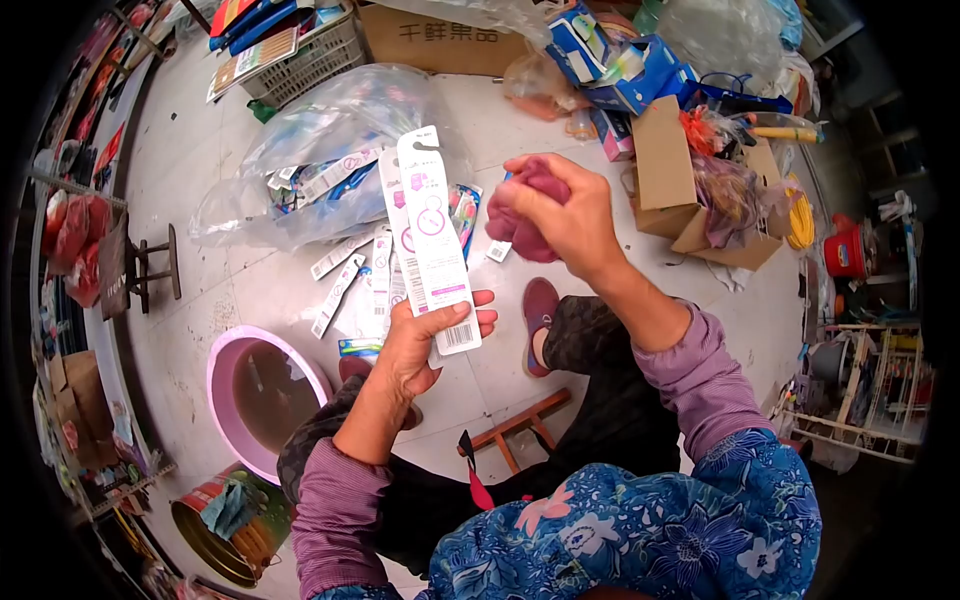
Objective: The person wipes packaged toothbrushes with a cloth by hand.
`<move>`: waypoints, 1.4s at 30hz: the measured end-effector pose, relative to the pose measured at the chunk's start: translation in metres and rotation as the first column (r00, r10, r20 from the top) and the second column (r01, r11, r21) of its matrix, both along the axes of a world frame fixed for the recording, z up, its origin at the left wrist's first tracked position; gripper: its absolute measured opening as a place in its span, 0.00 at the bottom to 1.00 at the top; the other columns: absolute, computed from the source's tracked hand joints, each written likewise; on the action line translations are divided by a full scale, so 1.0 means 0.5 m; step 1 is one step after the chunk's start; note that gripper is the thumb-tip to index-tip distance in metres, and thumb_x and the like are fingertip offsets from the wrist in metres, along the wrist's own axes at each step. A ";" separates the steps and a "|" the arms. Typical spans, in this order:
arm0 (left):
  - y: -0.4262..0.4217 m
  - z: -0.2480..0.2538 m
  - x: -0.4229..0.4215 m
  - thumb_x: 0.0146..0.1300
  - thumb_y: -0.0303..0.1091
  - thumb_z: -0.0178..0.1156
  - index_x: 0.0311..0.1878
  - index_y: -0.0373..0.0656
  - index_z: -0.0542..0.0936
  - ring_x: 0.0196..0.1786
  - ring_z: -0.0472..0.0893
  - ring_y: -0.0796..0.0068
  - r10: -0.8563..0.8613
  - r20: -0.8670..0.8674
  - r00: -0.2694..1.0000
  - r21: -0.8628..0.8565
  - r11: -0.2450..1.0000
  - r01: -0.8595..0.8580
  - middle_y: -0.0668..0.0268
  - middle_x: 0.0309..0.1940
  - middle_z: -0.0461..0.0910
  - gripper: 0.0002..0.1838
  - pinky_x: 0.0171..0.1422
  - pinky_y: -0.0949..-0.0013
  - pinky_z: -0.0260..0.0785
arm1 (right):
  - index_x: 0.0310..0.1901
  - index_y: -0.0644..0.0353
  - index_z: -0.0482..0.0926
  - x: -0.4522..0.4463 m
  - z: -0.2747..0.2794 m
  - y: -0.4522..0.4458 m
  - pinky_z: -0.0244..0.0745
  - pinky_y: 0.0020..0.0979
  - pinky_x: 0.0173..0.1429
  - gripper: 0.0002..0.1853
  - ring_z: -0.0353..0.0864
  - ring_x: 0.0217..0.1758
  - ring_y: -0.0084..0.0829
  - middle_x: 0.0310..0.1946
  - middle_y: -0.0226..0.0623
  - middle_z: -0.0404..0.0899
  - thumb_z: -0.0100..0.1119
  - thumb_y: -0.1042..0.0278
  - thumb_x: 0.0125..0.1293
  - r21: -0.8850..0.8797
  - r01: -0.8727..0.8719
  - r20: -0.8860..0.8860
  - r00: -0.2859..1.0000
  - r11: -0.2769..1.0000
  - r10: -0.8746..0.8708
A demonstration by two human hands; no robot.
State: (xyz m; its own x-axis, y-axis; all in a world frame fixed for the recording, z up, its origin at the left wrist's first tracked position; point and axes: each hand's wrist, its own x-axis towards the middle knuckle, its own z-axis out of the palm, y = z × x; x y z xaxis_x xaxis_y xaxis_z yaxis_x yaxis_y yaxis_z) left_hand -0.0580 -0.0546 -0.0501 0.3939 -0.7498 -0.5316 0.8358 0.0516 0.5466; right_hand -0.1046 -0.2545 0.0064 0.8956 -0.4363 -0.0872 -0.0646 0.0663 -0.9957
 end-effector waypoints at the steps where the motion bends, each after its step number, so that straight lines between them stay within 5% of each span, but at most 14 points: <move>1: -0.001 -0.001 0.000 0.56 0.26 0.64 0.64 0.37 0.67 0.43 0.84 0.65 0.012 -0.009 1.000 0.015 1.000 -0.012 0.53 0.49 0.79 0.31 0.47 0.64 0.79 | 0.37 0.62 0.79 -0.010 0.012 0.026 0.77 0.26 0.35 0.10 0.81 0.33 0.27 0.35 0.39 0.82 0.68 0.72 0.54 -0.121 0.026 0.118 0.993 0.992 -0.011; 3: 0.001 -0.010 -0.006 0.56 0.23 0.63 0.59 0.35 0.70 0.42 0.84 0.63 0.064 -0.087 0.994 0.079 0.995 -0.057 0.52 0.47 0.80 0.26 0.46 0.64 0.79 | 0.39 0.60 0.79 -0.013 -0.013 0.065 0.76 0.35 0.44 0.14 0.82 0.42 0.36 0.38 0.36 0.81 0.67 0.76 0.48 -0.785 0.122 0.452 0.783 0.607 0.428; 5: 0.007 -0.012 -0.020 0.56 0.21 0.61 0.55 0.33 0.73 0.41 0.84 0.62 0.101 -0.159 0.982 0.159 0.984 -0.076 0.51 0.45 0.81 0.22 0.44 0.64 0.79 | 0.36 0.58 0.79 -0.021 -0.066 0.113 0.73 0.37 0.44 0.17 0.78 0.41 0.38 0.36 0.36 0.78 0.66 0.78 0.39 -0.852 -0.078 0.301 0.736 0.518 0.606; 7: 0.002 0.002 -0.039 0.53 0.19 0.61 0.53 0.30 0.73 0.36 0.84 0.61 -0.187 0.119 0.975 0.078 0.981 0.178 0.49 0.40 0.82 0.22 0.41 0.63 0.80 | 0.32 0.57 0.78 0.003 -0.091 0.084 0.72 0.36 0.41 0.15 0.78 0.39 0.37 0.31 0.35 0.77 0.65 0.78 0.38 -0.859 0.052 0.359 0.771 0.510 0.527; 11: 0.002 0.039 -0.058 0.49 0.22 0.64 0.52 0.28 0.72 0.31 0.84 0.63 -0.227 0.095 0.969 0.070 0.973 0.221 0.48 0.34 0.82 0.24 0.35 0.64 0.80 | 0.24 0.55 0.78 0.089 -0.104 -0.026 0.71 0.37 0.38 0.07 0.75 0.32 0.38 0.24 0.35 0.76 0.63 0.76 0.40 -0.813 0.329 0.444 0.884 0.480 0.146; 15: 0.018 0.006 -0.040 0.52 0.21 0.63 0.51 0.29 0.73 0.34 0.84 0.61 -0.233 0.082 0.969 0.028 0.973 0.231 0.48 0.37 0.82 0.21 0.39 0.63 0.80 | 0.27 0.59 0.76 0.053 -0.085 0.053 0.71 0.37 0.38 0.09 0.75 0.31 0.39 0.27 0.35 0.76 0.63 0.79 0.41 -0.754 0.309 0.560 0.762 0.579 0.323; 19: 0.021 -0.010 -0.053 0.52 0.22 0.62 0.49 0.28 0.74 0.31 0.83 0.66 0.013 -0.251 0.968 0.166 0.986 0.030 0.53 0.33 0.82 0.20 0.37 0.65 0.79 | 0.25 0.56 0.74 -0.003 -0.079 0.120 0.71 0.34 0.37 0.09 0.74 0.30 0.35 0.24 0.33 0.73 0.63 0.77 0.40 -0.864 0.037 0.368 0.729 0.503 0.578; 21: 0.004 0.035 -0.050 0.52 0.20 0.61 0.48 0.27 0.75 0.29 0.82 0.65 -0.271 0.126 0.954 0.060 0.962 0.266 0.52 0.33 0.82 0.18 0.36 0.65 0.78 | 0.25 0.56 0.75 0.050 -0.083 0.054 0.71 0.33 0.36 0.09 0.74 0.31 0.34 0.25 0.32 0.73 0.64 0.77 0.39 -0.868 0.176 0.390 0.820 0.464 0.419; 26: 0.010 0.030 -0.070 0.51 0.19 0.62 0.45 0.27 0.76 0.27 0.82 0.64 -0.306 0.121 0.944 0.018 0.952 0.306 0.49 0.33 0.82 0.16 0.32 0.65 0.77 | 0.24 0.54 0.77 0.096 -0.096 -0.031 0.72 0.36 0.34 0.05 0.76 0.32 0.35 0.23 0.32 0.73 0.62 0.73 0.41 -0.829 0.369 0.452 0.884 0.419 0.116; 31: 0.011 0.026 -0.050 0.51 0.20 0.62 0.45 0.29 0.76 0.27 0.82 0.65 -0.229 0.142 0.963 0.097 0.971 0.217 0.52 0.31 0.82 0.16 0.32 0.66 0.77 | 0.23 0.52 0.78 0.013 -0.076 0.097 0.72 0.36 0.35 0.05 0.76 0.31 0.36 0.23 0.32 0.74 0.62 0.70 0.40 -0.909 0.184 0.363 0.791 0.374 0.492; 37: 0.023 0.039 -0.040 0.48 0.20 0.62 0.43 0.25 0.76 0.23 0.80 0.64 -0.305 0.256 0.917 0.018 0.950 0.311 0.50 0.29 0.81 0.16 0.28 0.64 0.75 | 0.27 0.54 0.83 0.101 -0.090 -0.151 0.76 0.36 0.37 0.06 0.80 0.31 0.39 0.27 0.36 0.81 0.65 0.72 0.43 -0.760 0.530 0.527 0.841 0.376 -0.121; 38: 0.027 0.050 -0.030 0.48 0.19 0.62 0.41 0.25 0.77 0.24 0.81 0.64 -0.311 0.211 0.927 0.045 0.950 0.308 0.50 0.29 0.82 0.15 0.29 0.65 0.76 | 0.32 0.58 0.85 0.090 -0.090 -0.176 0.77 0.31 0.38 0.08 0.83 0.32 0.33 0.30 0.37 0.83 0.64 0.73 0.46 -0.670 0.478 0.392 0.877 0.567 -0.277; 39: 0.031 0.053 -0.016 0.48 0.19 0.62 0.41 0.25 0.77 0.24 0.81 0.64 -0.300 0.210 0.931 0.042 0.954 0.298 0.50 0.29 0.82 0.15 0.29 0.65 0.76 | 0.33 0.62 0.84 0.071 -0.076 -0.193 0.77 0.26 0.38 0.08 0.83 0.33 0.24 0.30 0.35 0.84 0.64 0.75 0.48 -0.454 0.388 0.241 0.920 0.802 -0.309; 42: 0.044 0.047 0.032 0.50 0.17 0.61 0.43 0.26 0.77 0.27 0.83 0.65 -0.479 0.203 0.854 0.267 0.867 0.422 0.53 0.29 0.82 0.14 0.34 0.68 0.78 | 0.35 0.64 0.83 0.019 -0.002 -0.179 0.76 0.24 0.38 0.09 0.81 0.33 0.20 0.30 0.31 0.82 0.64 0.76 0.49 -0.527 0.101 0.211 0.977 0.844 0.014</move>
State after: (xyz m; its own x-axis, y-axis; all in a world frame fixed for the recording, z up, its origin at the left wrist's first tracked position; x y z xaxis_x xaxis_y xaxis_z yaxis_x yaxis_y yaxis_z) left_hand -0.0419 -0.0327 -0.0267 0.1816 -0.7628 -0.6207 0.5697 -0.4329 0.6986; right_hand -0.0952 -0.3440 0.0053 0.8475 -0.4020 0.3467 0.1280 -0.4791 -0.8684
